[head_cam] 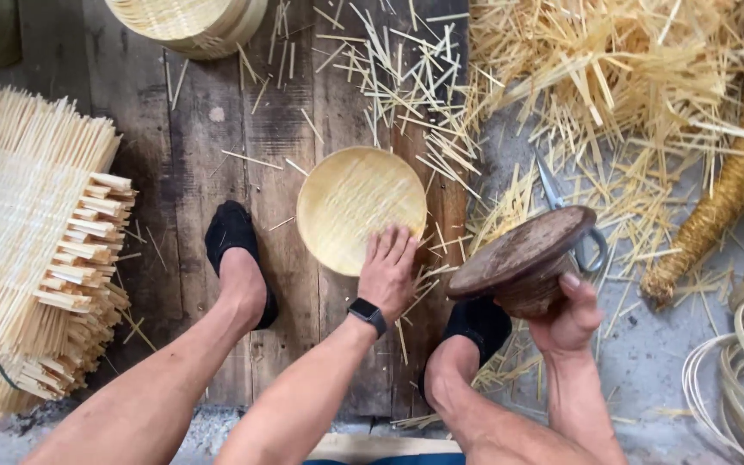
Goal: The recorder is weaving bamboo strips into a circular sieve or basket using a wooden mold and scissors for trimming.
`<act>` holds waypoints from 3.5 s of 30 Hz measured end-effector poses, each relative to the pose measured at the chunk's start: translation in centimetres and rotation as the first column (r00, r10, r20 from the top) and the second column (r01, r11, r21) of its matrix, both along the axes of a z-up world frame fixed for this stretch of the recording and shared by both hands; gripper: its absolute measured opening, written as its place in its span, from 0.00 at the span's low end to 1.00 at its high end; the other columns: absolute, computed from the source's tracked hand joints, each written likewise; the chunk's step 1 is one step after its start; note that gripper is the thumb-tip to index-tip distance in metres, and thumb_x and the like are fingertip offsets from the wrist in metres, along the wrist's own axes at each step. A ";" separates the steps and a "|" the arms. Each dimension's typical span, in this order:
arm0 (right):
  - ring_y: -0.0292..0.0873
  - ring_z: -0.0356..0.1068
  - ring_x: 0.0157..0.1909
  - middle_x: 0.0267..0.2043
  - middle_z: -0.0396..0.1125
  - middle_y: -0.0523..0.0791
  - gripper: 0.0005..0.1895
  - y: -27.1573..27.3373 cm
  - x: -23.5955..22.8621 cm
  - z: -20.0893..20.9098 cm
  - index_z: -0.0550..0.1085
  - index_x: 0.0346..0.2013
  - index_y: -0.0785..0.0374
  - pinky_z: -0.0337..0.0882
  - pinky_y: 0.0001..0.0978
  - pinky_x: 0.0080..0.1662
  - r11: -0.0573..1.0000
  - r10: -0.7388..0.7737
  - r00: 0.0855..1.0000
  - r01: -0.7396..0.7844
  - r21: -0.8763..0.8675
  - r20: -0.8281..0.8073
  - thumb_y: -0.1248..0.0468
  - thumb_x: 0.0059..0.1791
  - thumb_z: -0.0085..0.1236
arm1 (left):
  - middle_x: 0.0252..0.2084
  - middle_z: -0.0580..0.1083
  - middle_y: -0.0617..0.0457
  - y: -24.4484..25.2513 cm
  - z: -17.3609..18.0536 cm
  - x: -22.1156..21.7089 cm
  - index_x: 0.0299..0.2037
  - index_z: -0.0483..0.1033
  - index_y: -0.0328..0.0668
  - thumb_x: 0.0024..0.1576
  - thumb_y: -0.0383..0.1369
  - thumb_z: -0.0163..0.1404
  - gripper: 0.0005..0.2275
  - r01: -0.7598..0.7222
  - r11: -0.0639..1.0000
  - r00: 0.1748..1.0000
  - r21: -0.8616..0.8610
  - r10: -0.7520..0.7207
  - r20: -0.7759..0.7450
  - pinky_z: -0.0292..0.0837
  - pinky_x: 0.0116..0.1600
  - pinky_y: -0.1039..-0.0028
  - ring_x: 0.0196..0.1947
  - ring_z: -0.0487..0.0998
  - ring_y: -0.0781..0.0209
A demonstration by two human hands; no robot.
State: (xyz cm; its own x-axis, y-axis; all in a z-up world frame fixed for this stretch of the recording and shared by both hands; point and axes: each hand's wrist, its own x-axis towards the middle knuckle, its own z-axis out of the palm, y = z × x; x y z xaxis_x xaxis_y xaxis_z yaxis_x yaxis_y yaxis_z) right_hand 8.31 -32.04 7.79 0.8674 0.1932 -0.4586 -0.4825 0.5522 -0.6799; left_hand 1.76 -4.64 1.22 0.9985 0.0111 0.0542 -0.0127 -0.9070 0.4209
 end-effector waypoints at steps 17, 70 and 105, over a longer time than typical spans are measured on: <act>0.61 0.64 0.64 0.68 0.63 0.53 0.43 -2.2 -0.1 -1.2 0.60 0.76 0.64 0.65 0.72 0.57 0.985 -0.123 0.992 0.119 -0.127 -0.025 0.49 0.47 0.51 | 0.49 0.80 0.43 34.0 10.3 19.6 0.48 0.80 0.40 0.58 0.16 0.45 0.14 -0.177 0.947 0.893 0.267 0.040 0.449 0.72 0.61 0.61 0.53 0.80 0.49; 0.45 0.71 0.42 0.42 0.70 0.51 0.18 4.8 -2.2 -9.2 0.70 0.55 0.75 0.75 0.41 0.45 0.898 0.338 0.923 -0.375 -0.230 -0.183 0.61 0.58 0.48 | 0.55 0.78 0.53 45.3 20.6 -6.5 0.47 0.84 0.54 0.61 0.36 0.55 0.08 -0.737 0.649 0.490 0.187 0.704 -0.514 0.72 0.61 0.64 0.52 0.78 0.60; 0.50 0.74 0.48 0.48 0.71 0.52 0.30 5.0 3.0 -2.7 0.69 0.57 0.69 0.75 0.45 0.49 0.960 0.277 0.925 -0.255 0.115 -0.262 0.46 0.54 0.46 | 0.53 0.73 0.44 7.7 17.1 -2.7 0.42 0.72 0.42 0.60 0.26 0.44 0.04 0.382 0.902 0.895 -0.203 -0.415 -0.162 0.64 0.60 0.54 0.56 0.70 0.46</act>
